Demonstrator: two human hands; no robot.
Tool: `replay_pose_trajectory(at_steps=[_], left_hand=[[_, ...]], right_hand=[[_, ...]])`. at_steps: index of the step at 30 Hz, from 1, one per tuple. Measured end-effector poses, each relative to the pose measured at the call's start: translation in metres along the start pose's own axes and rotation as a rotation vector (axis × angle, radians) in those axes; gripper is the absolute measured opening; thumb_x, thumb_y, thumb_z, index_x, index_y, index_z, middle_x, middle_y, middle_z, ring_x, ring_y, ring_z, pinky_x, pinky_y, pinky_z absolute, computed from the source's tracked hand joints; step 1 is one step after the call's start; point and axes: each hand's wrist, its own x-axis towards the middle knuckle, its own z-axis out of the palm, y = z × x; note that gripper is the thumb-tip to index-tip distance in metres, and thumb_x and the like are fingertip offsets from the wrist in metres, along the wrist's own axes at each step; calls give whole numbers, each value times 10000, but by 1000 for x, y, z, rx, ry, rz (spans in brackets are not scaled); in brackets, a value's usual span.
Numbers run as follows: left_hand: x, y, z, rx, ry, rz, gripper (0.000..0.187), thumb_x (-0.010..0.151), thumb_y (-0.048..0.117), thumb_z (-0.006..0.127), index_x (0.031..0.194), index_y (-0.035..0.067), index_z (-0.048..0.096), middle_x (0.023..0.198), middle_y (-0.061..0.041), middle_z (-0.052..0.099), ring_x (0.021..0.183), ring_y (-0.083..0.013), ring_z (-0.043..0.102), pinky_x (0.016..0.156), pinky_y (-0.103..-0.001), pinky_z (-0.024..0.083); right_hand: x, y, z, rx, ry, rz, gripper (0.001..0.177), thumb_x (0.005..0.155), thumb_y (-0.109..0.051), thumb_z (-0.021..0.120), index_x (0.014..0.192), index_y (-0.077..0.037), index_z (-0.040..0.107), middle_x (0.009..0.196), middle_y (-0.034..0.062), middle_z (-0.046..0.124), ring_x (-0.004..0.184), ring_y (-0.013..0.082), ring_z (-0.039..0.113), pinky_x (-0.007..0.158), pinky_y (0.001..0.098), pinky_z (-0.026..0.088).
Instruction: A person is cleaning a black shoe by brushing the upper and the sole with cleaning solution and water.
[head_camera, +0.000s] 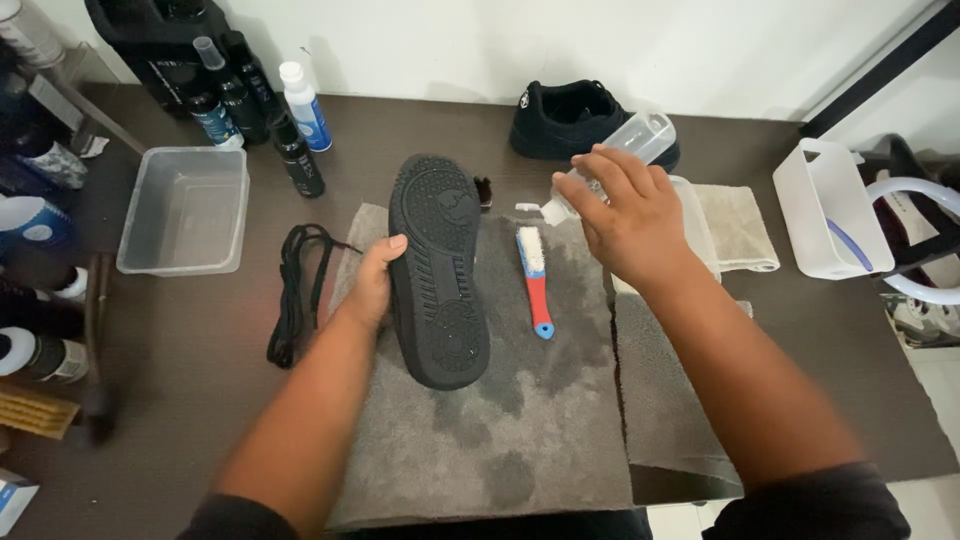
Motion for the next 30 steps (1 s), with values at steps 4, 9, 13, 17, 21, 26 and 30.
replay_pose_trajectory(at_steps=[4, 9, 13, 17, 21, 26, 30], left_hand=[[3, -3, -6, 3, 14, -20, 469, 924, 410, 618, 1271, 96, 652, 1284, -175, 700, 1107, -327, 698, 1028, -469, 528], [-10, 16, 34, 48, 10, -25, 502, 905, 435, 614, 1269, 92, 657, 1271, -198, 704, 1093, -345, 703, 1021, -484, 532], [-7, 15, 30, 8, 6, -14, 475, 921, 399, 615, 1283, 94, 654, 1276, -175, 706, 1111, -325, 700, 1031, -465, 531], [5, 0, -3, 15, 0, -13, 499, 934, 404, 590, 1313, 82, 632, 1321, -190, 681, 1147, -338, 685, 1052, -499, 511], [5, 0, -3, 42, -8, -14, 488, 955, 408, 561, 1324, 96, 623, 1356, -180, 666, 1171, -323, 675, 1065, -489, 506], [-6, 7, 14, 14, -12, -9, 446, 959, 363, 624, 1280, 56, 654, 1303, -160, 694, 1151, -320, 676, 1091, -453, 491], [-1, 1, 5, 2, -40, 3, 473, 946, 385, 594, 1307, 82, 623, 1335, -186, 673, 1144, -340, 685, 1057, -481, 507]], right_hand=[[0, 2, 5, -19, 4, 35, 401, 896, -85, 750, 1273, -220, 732, 1225, 95, 699, 1230, 303, 629, 795, 373, 488], [2, 1, 5, -19, -58, 76, 425, 877, -71, 791, 1276, -208, 737, 1222, 123, 708, 1235, 325, 627, 819, 388, 504], [3, -2, 5, -85, -78, 56, 382, 893, -113, 765, 1253, -238, 739, 1218, 78, 707, 1242, 283, 629, 807, 366, 494], [-2, -3, 12, -132, -58, 28, 367, 895, -119, 743, 1240, -243, 733, 1222, 68, 701, 1238, 268, 634, 804, 359, 485], [0, -3, 9, -87, -61, 41, 340, 925, -107, 706, 1241, -228, 738, 1227, 94, 701, 1240, 288, 632, 810, 370, 475], [6, -10, 6, -81, -8, -12, 313, 924, -106, 655, 1200, -234, 729, 1203, 60, 697, 1221, 268, 639, 793, 363, 440], [0, -8, 16, -87, 18, -21, 335, 940, -60, 636, 1208, -234, 737, 1186, 74, 706, 1181, 272, 654, 766, 357, 440]])
